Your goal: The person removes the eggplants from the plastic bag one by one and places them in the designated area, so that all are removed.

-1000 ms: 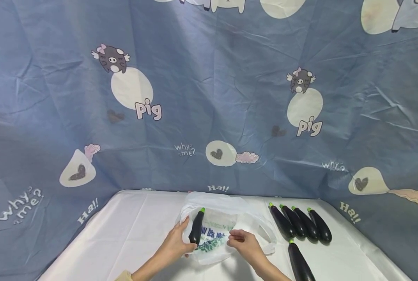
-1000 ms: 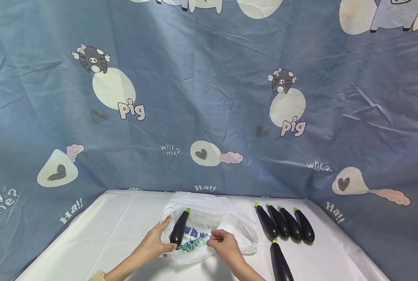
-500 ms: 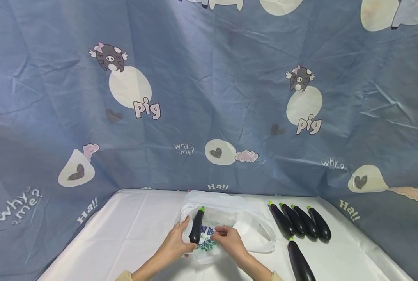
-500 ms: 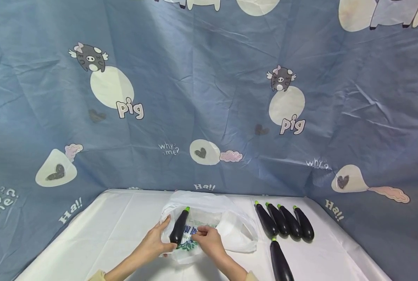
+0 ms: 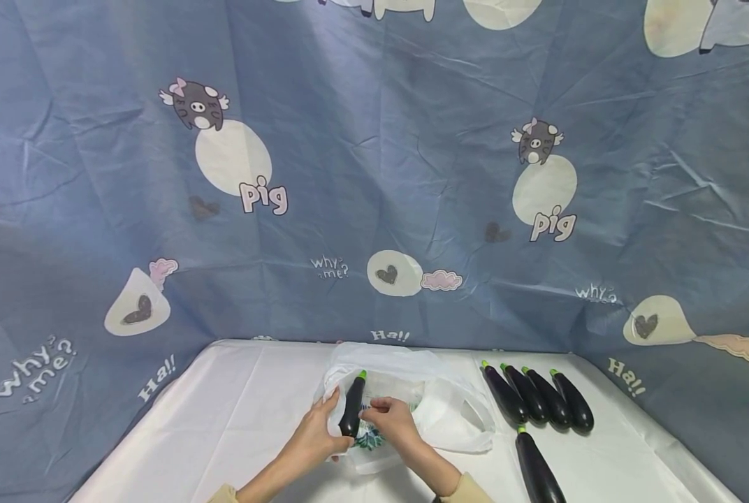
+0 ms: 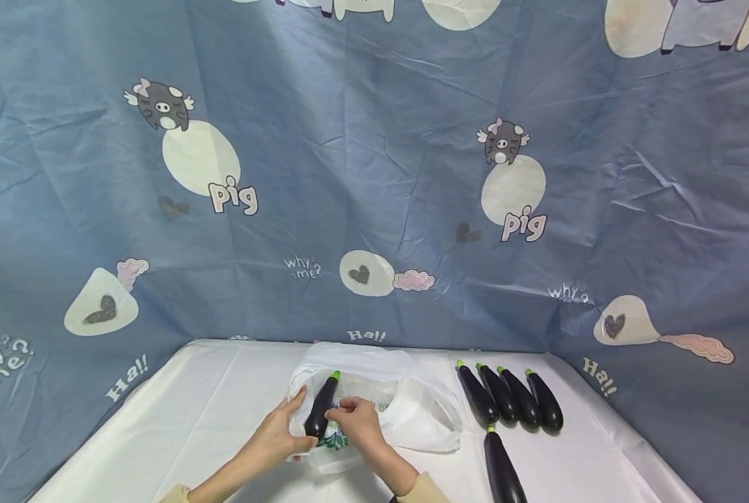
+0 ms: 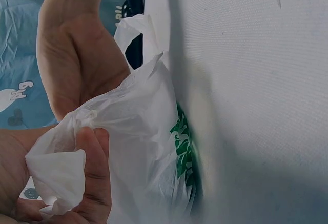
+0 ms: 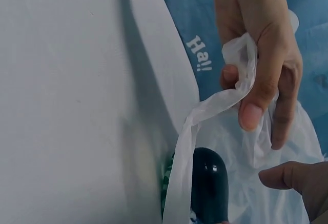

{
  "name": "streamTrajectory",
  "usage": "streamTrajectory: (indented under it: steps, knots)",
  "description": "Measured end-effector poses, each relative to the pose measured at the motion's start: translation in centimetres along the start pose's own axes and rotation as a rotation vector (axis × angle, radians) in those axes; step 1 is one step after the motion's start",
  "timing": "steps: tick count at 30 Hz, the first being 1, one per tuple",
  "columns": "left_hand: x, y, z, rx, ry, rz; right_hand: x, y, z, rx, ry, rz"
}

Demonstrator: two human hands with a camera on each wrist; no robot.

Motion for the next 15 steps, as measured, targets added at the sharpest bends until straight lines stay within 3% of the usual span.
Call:
streamTrajectory:
  steps: [15]
  knots:
    - [-0.1,0.1,0.0,0.019,-0.010,-0.006,1.7,-1.8,0.2,-0.054,-0.039,0.064]
Point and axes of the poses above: each hand's wrist, its own x-axis towards the middle knuckle, its own y-axis out of the back of the hand, z = x × y, the point moved 2 cm from there along x, towards the middle knuckle, and after that the axes turned 7 degrees about -y, right-handed, at the moved point
